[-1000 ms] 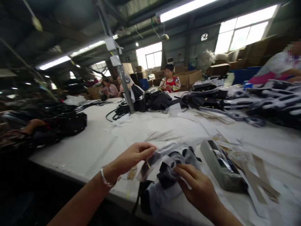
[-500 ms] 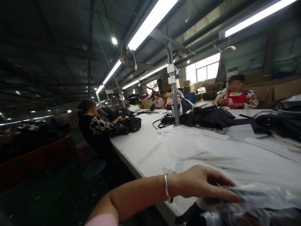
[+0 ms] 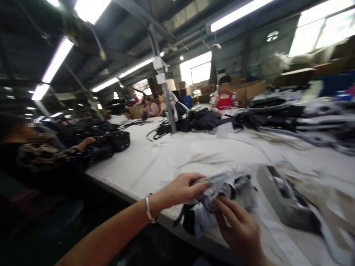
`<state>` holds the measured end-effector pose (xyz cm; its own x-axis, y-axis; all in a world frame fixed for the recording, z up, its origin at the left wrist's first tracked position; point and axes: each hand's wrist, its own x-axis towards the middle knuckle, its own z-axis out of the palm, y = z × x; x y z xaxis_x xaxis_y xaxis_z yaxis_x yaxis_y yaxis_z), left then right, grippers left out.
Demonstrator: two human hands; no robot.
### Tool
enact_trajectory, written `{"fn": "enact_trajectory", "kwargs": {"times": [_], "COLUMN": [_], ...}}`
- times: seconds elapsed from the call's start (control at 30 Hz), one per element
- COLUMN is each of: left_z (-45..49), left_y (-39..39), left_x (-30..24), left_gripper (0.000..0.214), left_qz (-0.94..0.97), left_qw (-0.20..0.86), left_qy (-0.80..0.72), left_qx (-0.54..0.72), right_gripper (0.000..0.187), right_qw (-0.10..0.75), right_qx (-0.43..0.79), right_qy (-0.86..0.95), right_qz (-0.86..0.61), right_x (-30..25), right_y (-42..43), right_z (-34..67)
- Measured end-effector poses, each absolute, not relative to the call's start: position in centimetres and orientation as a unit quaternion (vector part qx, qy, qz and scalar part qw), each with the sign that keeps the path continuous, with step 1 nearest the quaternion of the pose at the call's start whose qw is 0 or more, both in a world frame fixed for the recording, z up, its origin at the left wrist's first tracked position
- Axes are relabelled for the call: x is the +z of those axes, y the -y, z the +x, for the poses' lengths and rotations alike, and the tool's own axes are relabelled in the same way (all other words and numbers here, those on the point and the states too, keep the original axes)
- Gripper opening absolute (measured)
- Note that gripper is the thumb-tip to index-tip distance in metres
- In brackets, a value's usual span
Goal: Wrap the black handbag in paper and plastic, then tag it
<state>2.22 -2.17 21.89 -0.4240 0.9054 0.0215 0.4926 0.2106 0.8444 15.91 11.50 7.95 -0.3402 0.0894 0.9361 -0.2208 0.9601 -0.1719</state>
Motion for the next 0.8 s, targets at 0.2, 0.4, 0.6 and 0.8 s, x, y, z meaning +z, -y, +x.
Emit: {"fn": "enact_trajectory", "kwargs": {"times": [0.2,0.4,0.6,0.8], "left_z": [1.3,2.1,2.4,1.8], "left_y": [1.6,1.4,1.0,0.8], "left_x": [21.4,21.7,20.8,20.2], "left_gripper": [0.051,0.053,0.052,0.051], "left_qz": [0.438,0.439,0.438,0.436], "left_qw": [0.319,0.33,0.352,0.396], "left_qy": [-0.733,-0.726,-0.673,-0.623], "left_qx": [0.41,0.414,0.481,0.514], "right_gripper": [0.028,0.032,0.023,0.025], "right_qw": [0.541,0.545,0.536,0.557], "right_qx": [0.153,0.155,0.168,0.135], "right_qy": [0.827,0.824,0.828,0.82], "right_qz": [0.012,0.013,0.005,-0.005], "right_x": [9.6,10.2,9.6,9.2], "right_y": [-10.9,-11.0,-11.0,-10.8], "right_z": [15.3,15.2,14.5,13.7]}}
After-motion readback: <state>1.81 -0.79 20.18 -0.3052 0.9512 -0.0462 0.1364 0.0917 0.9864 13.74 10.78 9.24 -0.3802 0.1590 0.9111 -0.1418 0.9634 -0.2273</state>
